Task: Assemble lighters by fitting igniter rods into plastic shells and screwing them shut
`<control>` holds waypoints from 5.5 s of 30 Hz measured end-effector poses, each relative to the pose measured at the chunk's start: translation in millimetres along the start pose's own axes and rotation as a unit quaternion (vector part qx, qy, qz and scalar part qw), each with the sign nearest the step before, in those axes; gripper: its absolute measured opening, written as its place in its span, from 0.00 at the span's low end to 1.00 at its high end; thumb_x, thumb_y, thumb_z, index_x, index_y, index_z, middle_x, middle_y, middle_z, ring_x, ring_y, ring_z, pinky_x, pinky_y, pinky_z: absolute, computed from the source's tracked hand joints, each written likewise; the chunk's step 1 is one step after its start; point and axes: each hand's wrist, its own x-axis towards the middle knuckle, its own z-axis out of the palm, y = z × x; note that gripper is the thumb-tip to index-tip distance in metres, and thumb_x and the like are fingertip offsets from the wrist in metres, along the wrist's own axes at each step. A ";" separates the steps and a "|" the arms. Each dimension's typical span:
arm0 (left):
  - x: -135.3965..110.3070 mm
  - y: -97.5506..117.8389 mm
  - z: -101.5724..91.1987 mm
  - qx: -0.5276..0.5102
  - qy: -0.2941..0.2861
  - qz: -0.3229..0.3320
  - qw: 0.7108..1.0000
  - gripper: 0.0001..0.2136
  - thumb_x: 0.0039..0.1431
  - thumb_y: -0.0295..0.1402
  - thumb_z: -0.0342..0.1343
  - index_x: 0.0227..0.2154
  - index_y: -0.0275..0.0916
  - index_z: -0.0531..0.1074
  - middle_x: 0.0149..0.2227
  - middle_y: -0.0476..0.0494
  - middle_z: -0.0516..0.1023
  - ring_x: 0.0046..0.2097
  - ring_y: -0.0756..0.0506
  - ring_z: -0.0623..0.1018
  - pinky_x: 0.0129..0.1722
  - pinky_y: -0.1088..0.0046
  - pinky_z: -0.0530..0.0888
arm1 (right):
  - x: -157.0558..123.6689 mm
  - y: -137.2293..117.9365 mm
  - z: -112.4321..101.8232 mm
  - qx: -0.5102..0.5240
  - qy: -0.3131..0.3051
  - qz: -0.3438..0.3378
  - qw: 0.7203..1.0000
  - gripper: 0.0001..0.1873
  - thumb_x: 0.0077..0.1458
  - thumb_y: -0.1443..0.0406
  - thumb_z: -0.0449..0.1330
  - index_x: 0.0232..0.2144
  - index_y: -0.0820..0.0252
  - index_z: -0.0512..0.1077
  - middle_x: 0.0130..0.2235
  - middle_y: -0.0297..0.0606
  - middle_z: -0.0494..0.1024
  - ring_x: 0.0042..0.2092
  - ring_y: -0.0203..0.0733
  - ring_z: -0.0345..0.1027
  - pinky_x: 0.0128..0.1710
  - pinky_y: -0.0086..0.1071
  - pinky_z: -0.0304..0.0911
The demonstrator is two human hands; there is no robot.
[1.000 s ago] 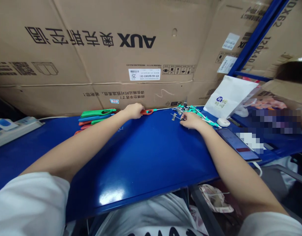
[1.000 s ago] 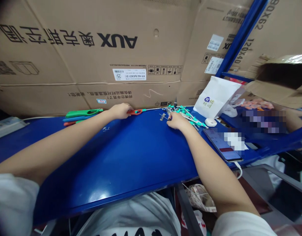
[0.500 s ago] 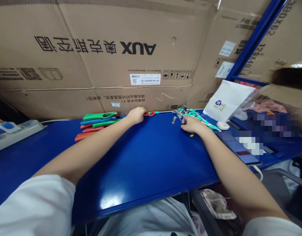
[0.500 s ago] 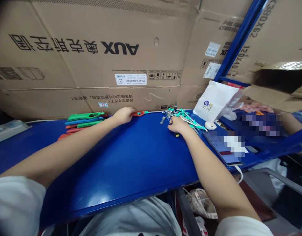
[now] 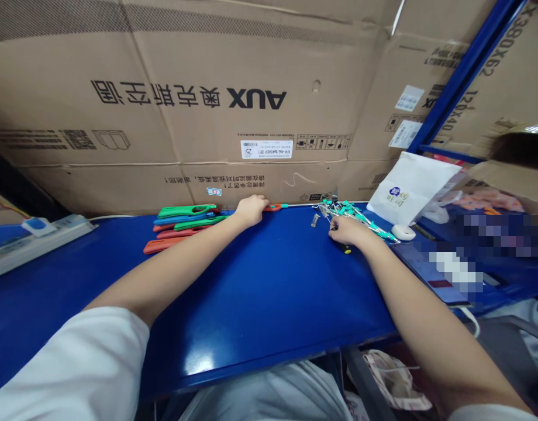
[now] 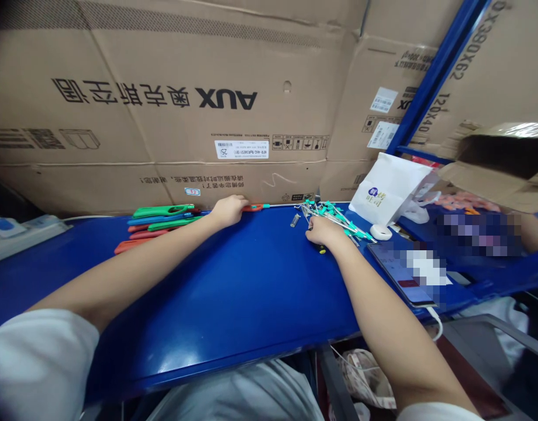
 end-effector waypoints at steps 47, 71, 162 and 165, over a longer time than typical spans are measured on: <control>-125.7 -139.3 -47.3 -0.061 -0.002 -0.079 0.995 0.17 0.62 0.45 0.50 0.36 0.39 0.79 0.43 0.40 0.78 0.42 0.41 0.78 0.41 0.68 0.71 | -7.1 -23.3 21.6 0.179 0.208 -0.178 0.945 0.23 0.59 0.50 0.53 0.20 0.57 0.74 0.22 0.38 0.77 0.24 0.41 0.67 0.26 0.33 0.55; -113.2 -23.8 -86.0 -0.063 0.211 0.139 0.965 0.09 0.69 0.35 0.54 0.37 0.38 0.77 0.50 0.40 0.76 0.45 0.42 0.78 0.45 0.64 0.73 | -60.0 -127.9 -17.5 0.623 -0.086 -0.167 0.759 0.14 0.59 0.55 0.64 0.41 0.58 0.73 0.38 0.39 0.79 0.30 0.37 0.73 0.23 0.29 0.71; -199.8 9.4 -22.9 -0.220 0.049 0.091 0.970 0.07 0.65 0.34 0.58 0.40 0.40 0.80 0.40 0.45 0.81 0.42 0.45 0.81 0.44 0.71 0.75 | -69.0 -99.4 23.9 0.113 -0.017 -0.506 0.855 0.06 0.63 0.62 0.61 0.40 0.57 0.76 0.42 0.37 0.77 0.38 0.39 0.70 0.36 0.31 0.60; -199.2 10.5 -22.1 -0.227 0.046 0.080 0.970 0.07 0.65 0.34 0.59 0.40 0.39 0.80 0.40 0.45 0.81 0.42 0.45 0.80 0.45 0.70 0.75 | -69.4 -101.0 25.3 0.130 -0.017 -0.504 0.853 0.06 0.63 0.63 0.61 0.39 0.58 0.76 0.42 0.38 0.77 0.37 0.38 0.69 0.36 0.31 0.61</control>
